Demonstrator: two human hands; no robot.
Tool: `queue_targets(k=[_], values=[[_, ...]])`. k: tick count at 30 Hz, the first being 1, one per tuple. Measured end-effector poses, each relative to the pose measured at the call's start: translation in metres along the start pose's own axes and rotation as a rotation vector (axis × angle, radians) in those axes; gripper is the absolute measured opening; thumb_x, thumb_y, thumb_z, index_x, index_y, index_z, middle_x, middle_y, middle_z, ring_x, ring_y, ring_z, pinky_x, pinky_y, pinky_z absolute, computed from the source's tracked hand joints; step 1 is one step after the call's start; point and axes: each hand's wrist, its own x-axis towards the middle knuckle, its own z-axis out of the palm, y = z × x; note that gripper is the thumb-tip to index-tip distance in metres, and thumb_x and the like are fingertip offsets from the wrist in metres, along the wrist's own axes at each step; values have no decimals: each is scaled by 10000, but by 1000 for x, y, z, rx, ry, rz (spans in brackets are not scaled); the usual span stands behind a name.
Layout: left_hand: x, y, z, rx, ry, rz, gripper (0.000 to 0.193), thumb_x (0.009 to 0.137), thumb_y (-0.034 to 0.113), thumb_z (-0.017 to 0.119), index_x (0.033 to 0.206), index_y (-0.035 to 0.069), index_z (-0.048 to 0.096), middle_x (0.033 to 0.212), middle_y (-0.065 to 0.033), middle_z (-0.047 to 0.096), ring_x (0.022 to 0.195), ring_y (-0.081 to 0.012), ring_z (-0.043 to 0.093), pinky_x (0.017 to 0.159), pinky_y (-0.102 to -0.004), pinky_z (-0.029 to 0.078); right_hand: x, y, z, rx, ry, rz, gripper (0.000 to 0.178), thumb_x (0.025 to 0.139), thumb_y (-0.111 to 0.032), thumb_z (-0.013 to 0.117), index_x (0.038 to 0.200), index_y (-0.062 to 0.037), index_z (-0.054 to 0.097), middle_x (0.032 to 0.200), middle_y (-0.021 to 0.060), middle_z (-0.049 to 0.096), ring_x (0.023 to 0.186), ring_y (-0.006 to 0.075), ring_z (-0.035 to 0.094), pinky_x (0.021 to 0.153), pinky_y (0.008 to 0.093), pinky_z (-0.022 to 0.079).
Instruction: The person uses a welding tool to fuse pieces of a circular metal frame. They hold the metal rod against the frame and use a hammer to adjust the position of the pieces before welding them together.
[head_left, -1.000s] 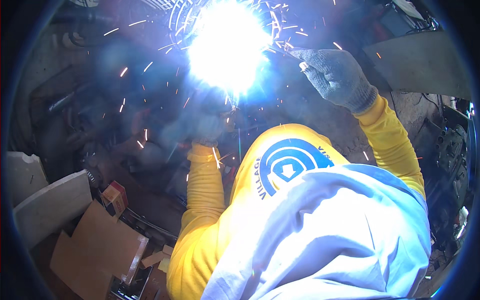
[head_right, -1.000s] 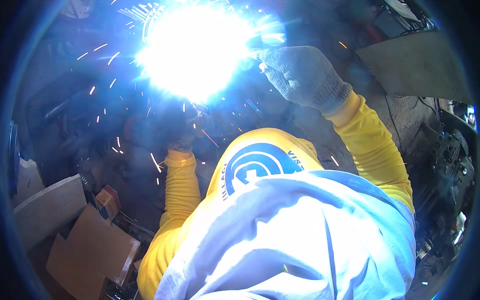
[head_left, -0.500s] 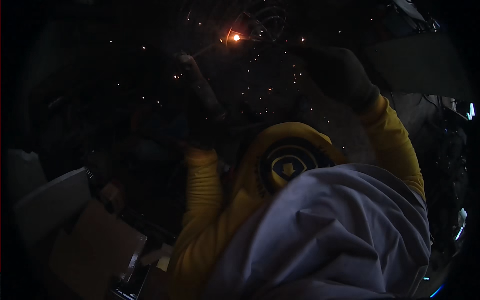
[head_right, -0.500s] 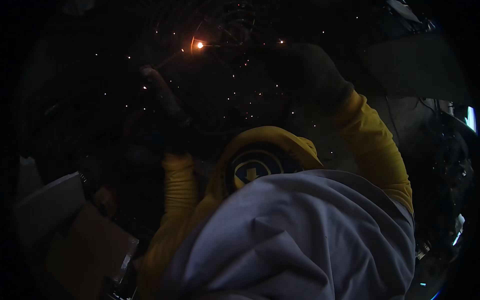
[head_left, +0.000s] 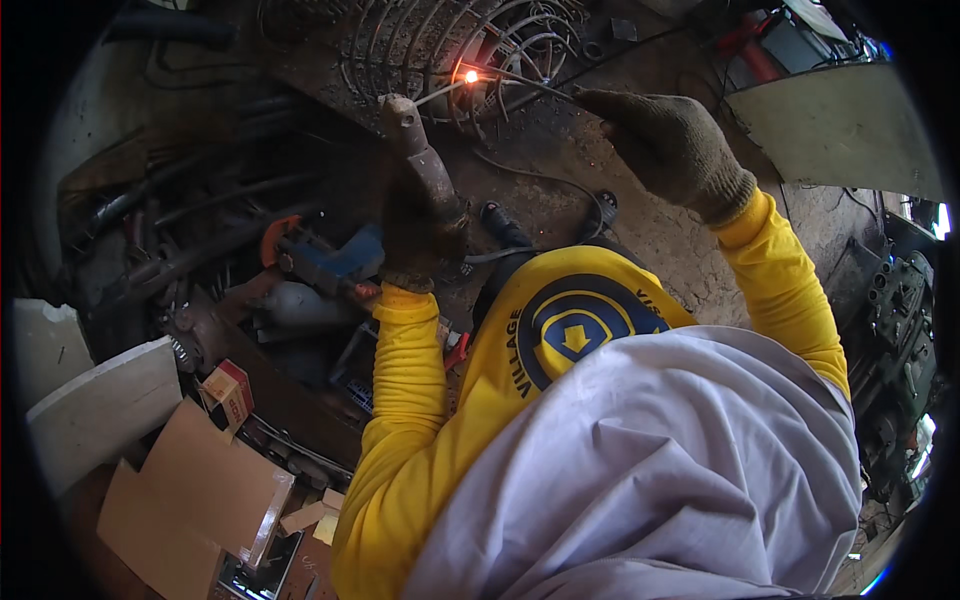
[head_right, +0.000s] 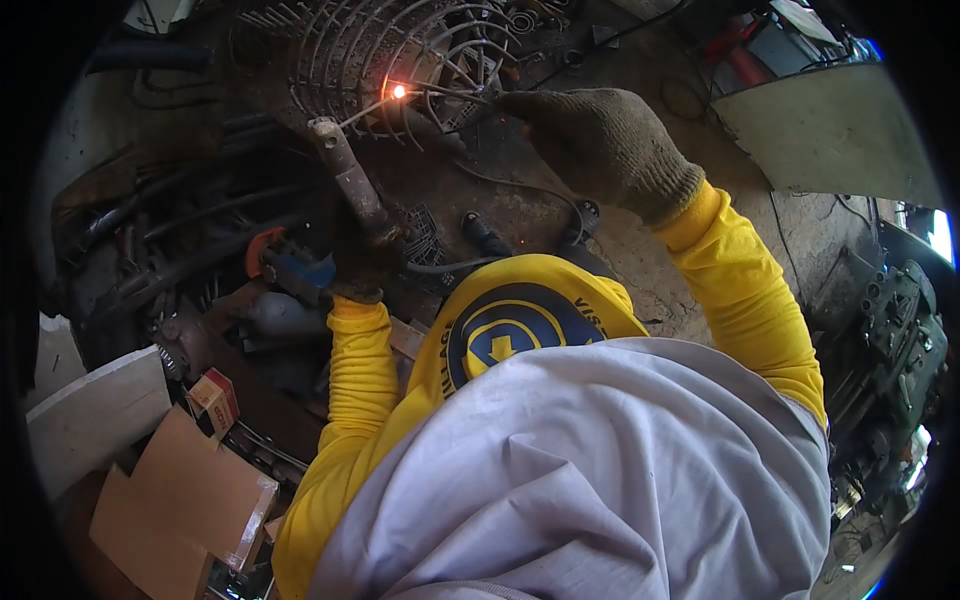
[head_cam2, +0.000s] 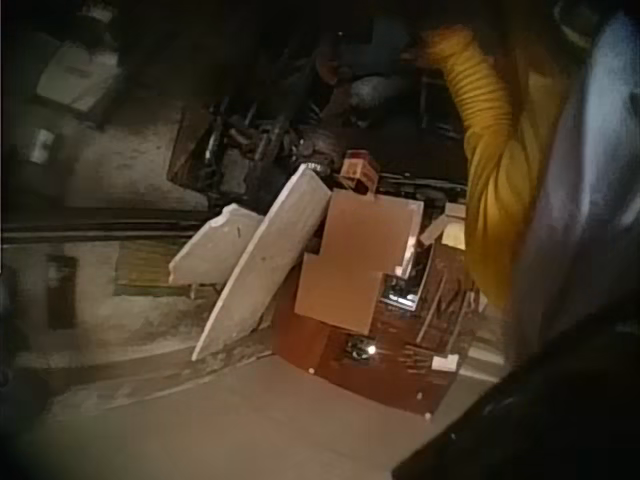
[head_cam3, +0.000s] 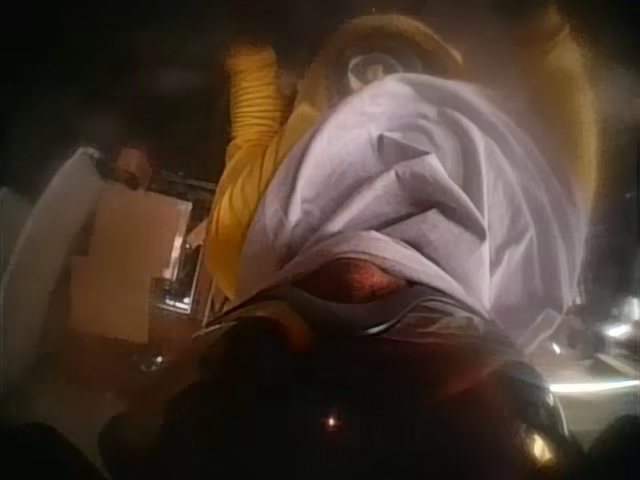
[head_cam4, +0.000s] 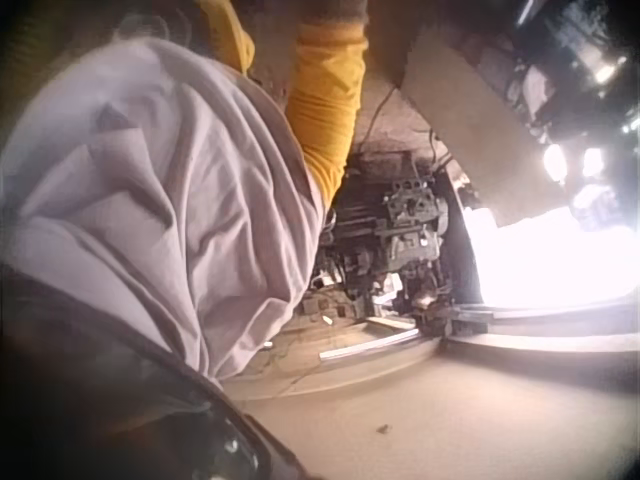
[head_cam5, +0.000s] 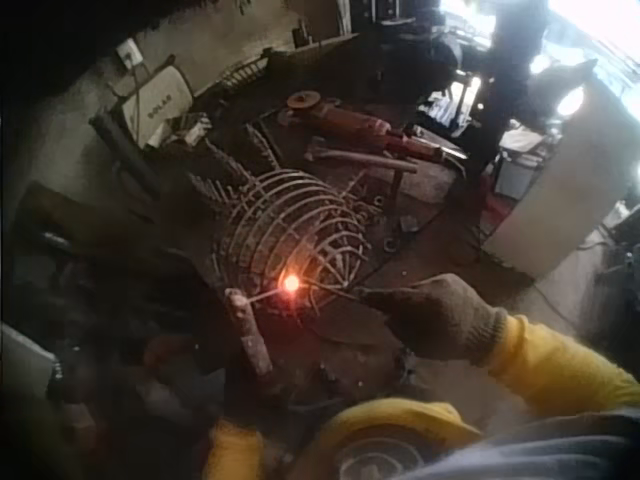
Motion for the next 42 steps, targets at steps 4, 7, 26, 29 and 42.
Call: queue_targets(k=[4, 7, 26, 29, 42], values=[[3, 14, 2, -158, 34, -28, 535, 783, 353, 861, 1098, 28, 575, 873, -45, 595, 756, -194, 591, 692, -371, 493, 0, 1, 2, -20, 48, -7, 336, 937, -150, 672, 1269, -148, 726, 951, 151, 759, 780, 322, 731, 697, 386, 603], [3, 8, 0, -53, -18, 4, 538, 828, 337, 817, 1170, 15, 556, 964, -73, 613, 850, -201, 606, 762, -363, 498, 0, 2, 3, -29, 41, -17, 341, 935, -134, 669, 1273, -118, 715, 960, 166, 754, 796, 341, 727, 705, 386, 600], [-7, 19, -6, -191, 130, 26, 513, 924, 203, 651, 1322, -18, 415, 1163, -178, 561, 1036, -277, 584, 887, -367, 492, -5, 8, 7, -73, 78, -137, 242, 965, -63, 648, 1191, -18, 721, 961, 133, 742, 799, 324, 717, 740, 358, 597], [-3, 24, -6, -148, 239, 94, 512, 939, 182, 625, 1346, -24, 393, 1195, -194, 552, 1066, -289, 580, 906, -367, 492, -4, 4, 0, 45, 12, 2, 296, 969, -85, 645, 1258, -47, 699, 910, 117, 728, 748, 265, 711, 714, 326, 585], [9, 42, -15, -52, 261, 229, 414, 1008, 120, 522, 1366, -16, 366, 1241, -221, 544, 1087, -312, 587, 913, -369, 507, 0, 3, 3, -66, 49, -8, 370, 916, -122, 690, 1285, -144, 703, 932, 146, 754, 778, 326, 732, 685, 391, 595]])
